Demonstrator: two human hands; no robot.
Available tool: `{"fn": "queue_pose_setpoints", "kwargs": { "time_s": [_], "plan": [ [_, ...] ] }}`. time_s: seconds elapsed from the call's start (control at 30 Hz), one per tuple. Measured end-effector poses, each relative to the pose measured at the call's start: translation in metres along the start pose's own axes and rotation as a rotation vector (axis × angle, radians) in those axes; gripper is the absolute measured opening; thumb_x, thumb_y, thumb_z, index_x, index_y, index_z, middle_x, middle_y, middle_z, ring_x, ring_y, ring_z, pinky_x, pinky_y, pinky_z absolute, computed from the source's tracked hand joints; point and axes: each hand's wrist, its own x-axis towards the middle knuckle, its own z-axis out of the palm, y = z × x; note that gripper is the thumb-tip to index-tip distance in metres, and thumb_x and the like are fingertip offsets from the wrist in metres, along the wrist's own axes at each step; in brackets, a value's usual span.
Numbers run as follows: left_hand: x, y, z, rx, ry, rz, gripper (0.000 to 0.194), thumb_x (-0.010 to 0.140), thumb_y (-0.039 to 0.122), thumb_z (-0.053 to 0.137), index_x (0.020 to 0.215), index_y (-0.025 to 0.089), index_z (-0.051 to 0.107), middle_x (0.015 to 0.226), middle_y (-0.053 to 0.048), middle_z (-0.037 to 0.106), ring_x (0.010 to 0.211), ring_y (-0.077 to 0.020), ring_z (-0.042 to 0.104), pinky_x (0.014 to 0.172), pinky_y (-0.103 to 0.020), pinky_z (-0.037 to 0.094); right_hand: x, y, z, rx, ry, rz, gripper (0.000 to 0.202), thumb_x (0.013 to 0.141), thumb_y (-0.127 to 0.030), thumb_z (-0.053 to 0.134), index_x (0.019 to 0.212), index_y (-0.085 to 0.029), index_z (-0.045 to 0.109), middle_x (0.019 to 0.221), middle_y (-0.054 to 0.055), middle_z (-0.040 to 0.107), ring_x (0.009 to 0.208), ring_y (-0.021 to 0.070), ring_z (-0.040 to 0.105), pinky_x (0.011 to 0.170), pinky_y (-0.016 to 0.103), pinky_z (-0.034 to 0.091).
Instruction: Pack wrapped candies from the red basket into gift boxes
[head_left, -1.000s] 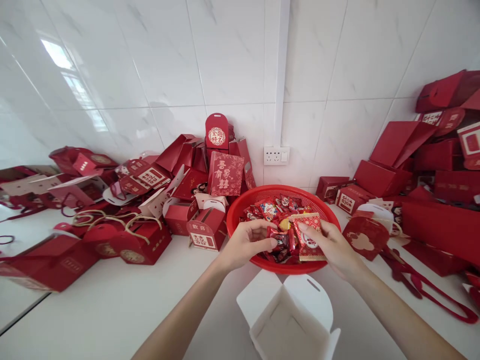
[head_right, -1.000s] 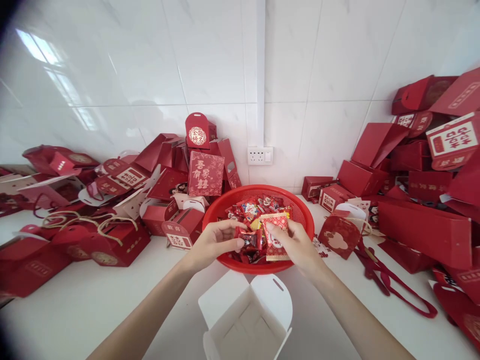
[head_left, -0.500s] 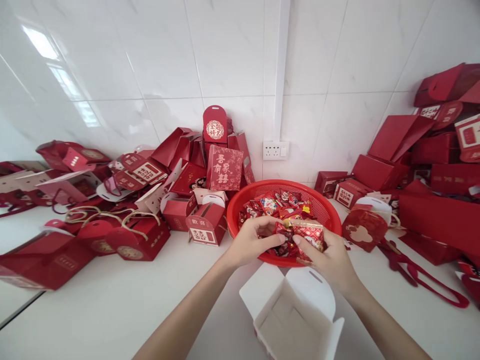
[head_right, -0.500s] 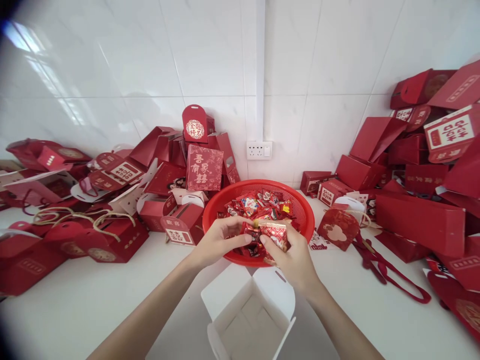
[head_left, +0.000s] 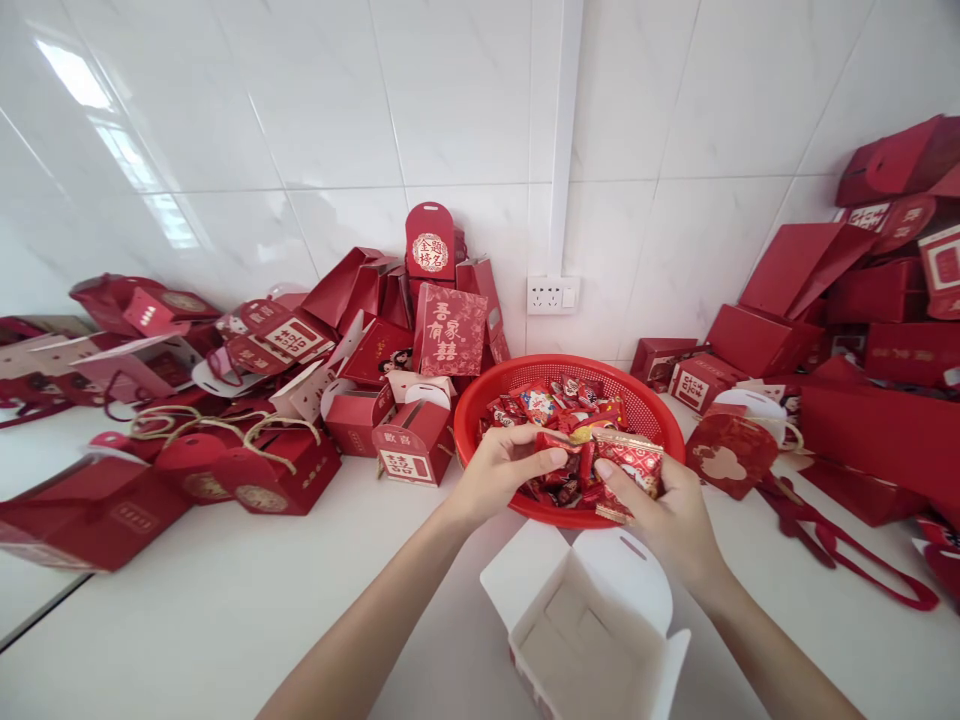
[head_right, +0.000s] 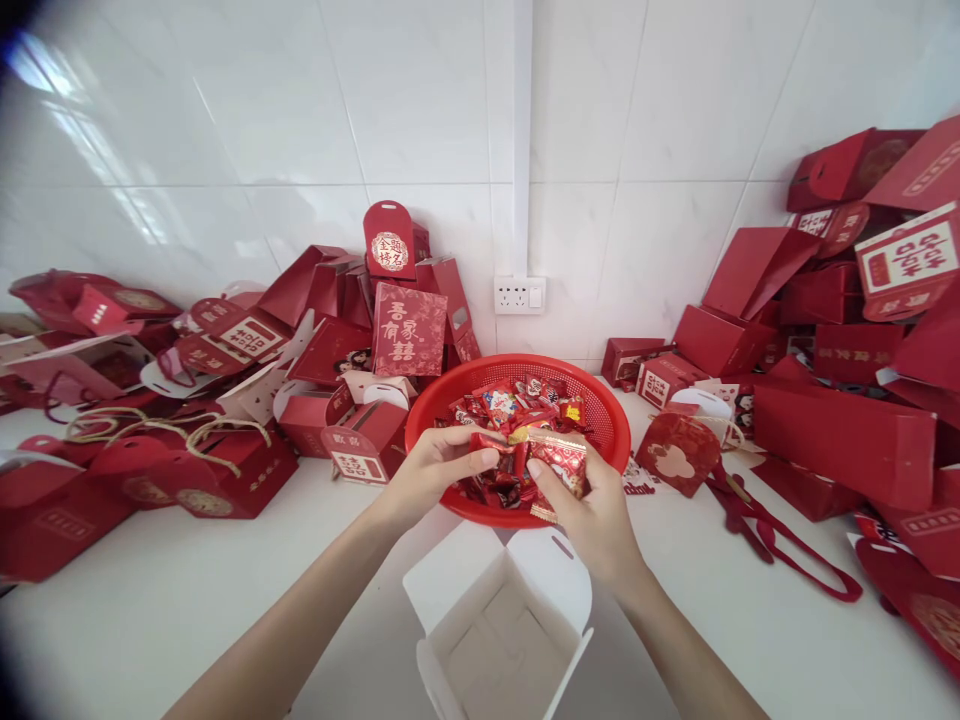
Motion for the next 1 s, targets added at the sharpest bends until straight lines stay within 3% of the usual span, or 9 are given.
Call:
{"fn": "queue_pose_setpoints", "kwargs": {
  "time_s": [0.37,0.63,0.8,1.0],
  "plan": [
    [-0.002,0.000,0.002,-0.030,-0.050,0.008,0.028,0.077,0.037,0.083,0.094,0.015,0.081,0.095,-0.007,0.077,0.091,-0.0212,0.068,0.088,-0.032,0.053,0.000,-0.005,0.000,0.038,-0.063,-0.065,0.035,0.081,-0.045,0.079,0.106,-0.021,0.076,0.110,0.009,0.076,0.102,0.0287,0.072,0.092,0.042,0.059],
    [-0.002,0.001,0.004,-0.061,0.013,-0.022,0.033,0.073,0.042,0.086,0.089,0.015,0.079,0.083,-0.004,0.075,0.077,-0.0164,0.067,0.077,-0.028,0.052,-0.003,-0.011,0.002,0.007,-0.010,-0.069,0.030,0.082,-0.048,0.076,0.097,-0.022,0.078,0.100,0.007,0.078,0.092,0.0266,0.073,0.080,0.037,0.062],
    [-0.005,0.002,0.011,-0.118,0.023,-0.005,0.033,0.073,0.044,0.086,0.084,0.014,0.078,0.080,-0.004,0.074,0.076,-0.0164,0.066,0.077,-0.028,0.052,-0.009,-0.016,0.003,0.082,0.003,0.014,0.037,0.078,-0.052,0.078,0.098,-0.021,0.078,0.102,0.009,0.076,0.082,0.0259,0.072,0.061,0.034,0.064],
    [-0.008,0.002,0.017,-0.100,0.063,0.011,0.032,0.073,0.044,0.086,0.075,0.013,0.075,0.070,-0.002,0.067,0.071,-0.0141,0.061,0.072,-0.026,0.049,-0.015,-0.019,0.000,0.139,-0.038,0.027,0.038,0.076,-0.050,0.081,0.102,-0.023,0.077,0.112,0.010,0.073,0.090,0.0267,0.073,0.062,0.033,0.067]
  ]
}}
